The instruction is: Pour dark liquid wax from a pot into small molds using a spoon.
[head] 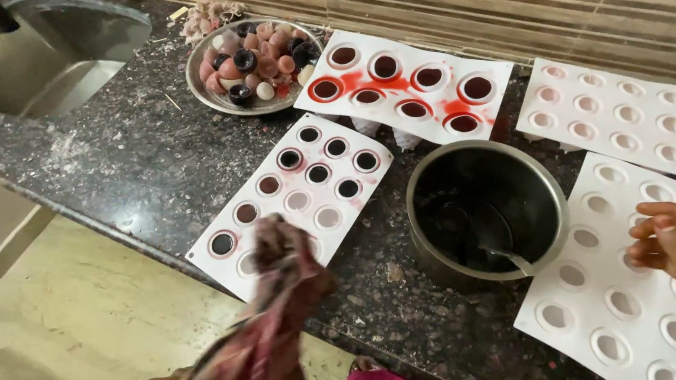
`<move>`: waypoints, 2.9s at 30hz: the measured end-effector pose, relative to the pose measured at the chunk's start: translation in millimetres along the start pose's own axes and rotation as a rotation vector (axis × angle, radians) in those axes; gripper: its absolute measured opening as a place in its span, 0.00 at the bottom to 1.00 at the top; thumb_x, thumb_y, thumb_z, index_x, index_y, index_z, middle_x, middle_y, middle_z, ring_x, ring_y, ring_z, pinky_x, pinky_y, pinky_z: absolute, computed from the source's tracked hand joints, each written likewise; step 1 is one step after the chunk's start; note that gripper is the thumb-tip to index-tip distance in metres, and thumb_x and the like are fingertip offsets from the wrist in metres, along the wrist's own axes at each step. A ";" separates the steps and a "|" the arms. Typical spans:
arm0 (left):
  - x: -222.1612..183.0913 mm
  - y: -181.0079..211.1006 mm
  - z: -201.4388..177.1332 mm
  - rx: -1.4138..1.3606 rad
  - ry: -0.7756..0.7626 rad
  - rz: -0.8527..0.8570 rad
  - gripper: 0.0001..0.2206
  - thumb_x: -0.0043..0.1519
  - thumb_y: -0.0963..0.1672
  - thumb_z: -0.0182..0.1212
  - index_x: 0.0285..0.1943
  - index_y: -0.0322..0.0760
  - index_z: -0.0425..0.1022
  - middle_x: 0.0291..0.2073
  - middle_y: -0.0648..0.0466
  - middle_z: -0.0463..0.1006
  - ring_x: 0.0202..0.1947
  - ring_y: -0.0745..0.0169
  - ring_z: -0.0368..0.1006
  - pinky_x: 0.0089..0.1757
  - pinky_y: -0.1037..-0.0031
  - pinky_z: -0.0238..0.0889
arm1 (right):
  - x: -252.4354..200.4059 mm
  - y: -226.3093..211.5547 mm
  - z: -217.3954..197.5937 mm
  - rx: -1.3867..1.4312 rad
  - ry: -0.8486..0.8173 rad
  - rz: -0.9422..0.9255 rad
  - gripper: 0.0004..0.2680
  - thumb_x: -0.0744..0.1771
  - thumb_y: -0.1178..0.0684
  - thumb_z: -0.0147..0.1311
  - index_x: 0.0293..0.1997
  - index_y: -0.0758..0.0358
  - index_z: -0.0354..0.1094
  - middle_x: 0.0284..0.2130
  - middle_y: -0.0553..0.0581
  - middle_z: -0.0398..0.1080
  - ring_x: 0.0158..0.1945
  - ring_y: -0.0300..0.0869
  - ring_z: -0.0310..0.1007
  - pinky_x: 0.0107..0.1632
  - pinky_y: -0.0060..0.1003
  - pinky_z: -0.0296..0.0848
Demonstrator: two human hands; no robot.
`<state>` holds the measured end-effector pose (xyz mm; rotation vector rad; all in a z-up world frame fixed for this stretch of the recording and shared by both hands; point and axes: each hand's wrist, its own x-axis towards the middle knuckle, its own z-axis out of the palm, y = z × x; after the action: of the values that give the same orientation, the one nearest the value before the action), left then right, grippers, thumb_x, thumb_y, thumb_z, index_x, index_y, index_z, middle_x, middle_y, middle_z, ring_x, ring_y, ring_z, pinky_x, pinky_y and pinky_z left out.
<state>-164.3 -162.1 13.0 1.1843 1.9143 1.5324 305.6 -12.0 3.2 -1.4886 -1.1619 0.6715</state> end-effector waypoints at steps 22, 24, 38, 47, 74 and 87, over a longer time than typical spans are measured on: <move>39.0 26.2 178.7 -0.582 -0.236 -0.603 0.13 0.67 0.46 0.53 0.50 0.31 0.77 0.36 0.56 0.79 0.35 0.71 0.72 0.40 0.78 0.65 | -15.1 0.2 -12.4 -0.186 -0.104 0.165 0.09 0.71 0.56 0.50 0.54 0.70 0.73 0.37 0.62 0.76 0.41 0.43 0.77 0.48 0.37 0.77; 40.4 28.9 185.8 -0.507 -0.232 -0.469 0.12 0.67 0.45 0.56 0.49 0.32 0.78 0.36 0.58 0.78 0.36 0.74 0.70 0.40 0.80 0.63 | -14.2 4.0 -13.8 -0.154 -0.122 0.148 0.10 0.71 0.57 0.50 0.55 0.70 0.73 0.38 0.62 0.75 0.42 0.43 0.77 0.48 0.37 0.76; 38.3 34.9 232.6 -0.558 -0.307 -0.257 0.14 0.63 0.39 0.52 0.58 0.31 0.71 0.49 0.50 0.79 0.51 0.64 0.74 0.52 0.73 0.66 | -16.4 -20.3 -0.8 -0.179 -0.114 0.254 0.10 0.71 0.56 0.49 0.54 0.70 0.74 0.39 0.64 0.77 0.44 0.45 0.78 0.48 0.40 0.78; 42.5 39.0 236.8 -0.268 -0.276 -0.232 0.13 0.62 0.43 0.59 0.53 0.33 0.71 0.46 0.51 0.78 0.45 0.64 0.75 0.46 0.72 0.68 | 20.0 -17.4 35.1 -0.154 -0.252 0.099 0.12 0.69 0.54 0.51 0.60 0.58 0.73 0.45 0.57 0.78 0.45 0.41 0.78 0.48 0.37 0.78; 57.6 75.4 264.8 0.373 -0.385 0.052 0.19 0.57 0.50 0.60 0.46 0.30 0.70 0.30 0.33 0.79 0.36 0.28 0.76 0.40 0.47 0.66 | 5.3 -27.7 30.2 -0.146 -0.158 0.194 0.13 0.69 0.54 0.54 0.60 0.59 0.74 0.42 0.58 0.78 0.45 0.40 0.76 0.48 0.36 0.74; 57.2 52.1 269.4 0.039 -0.362 0.050 0.16 0.50 0.46 0.64 0.38 0.27 0.71 0.23 0.40 0.76 0.26 0.47 0.74 0.34 0.61 0.68 | -10.4 -9.2 -9.4 -0.091 -0.067 0.137 0.12 0.70 0.57 0.51 0.60 0.67 0.71 0.45 0.62 0.77 0.48 0.42 0.76 0.53 0.38 0.74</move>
<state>25.8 42.5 -10.8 1.4248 1.6902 1.2079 307.2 -25.8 12.6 -1.6449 -1.1613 0.7752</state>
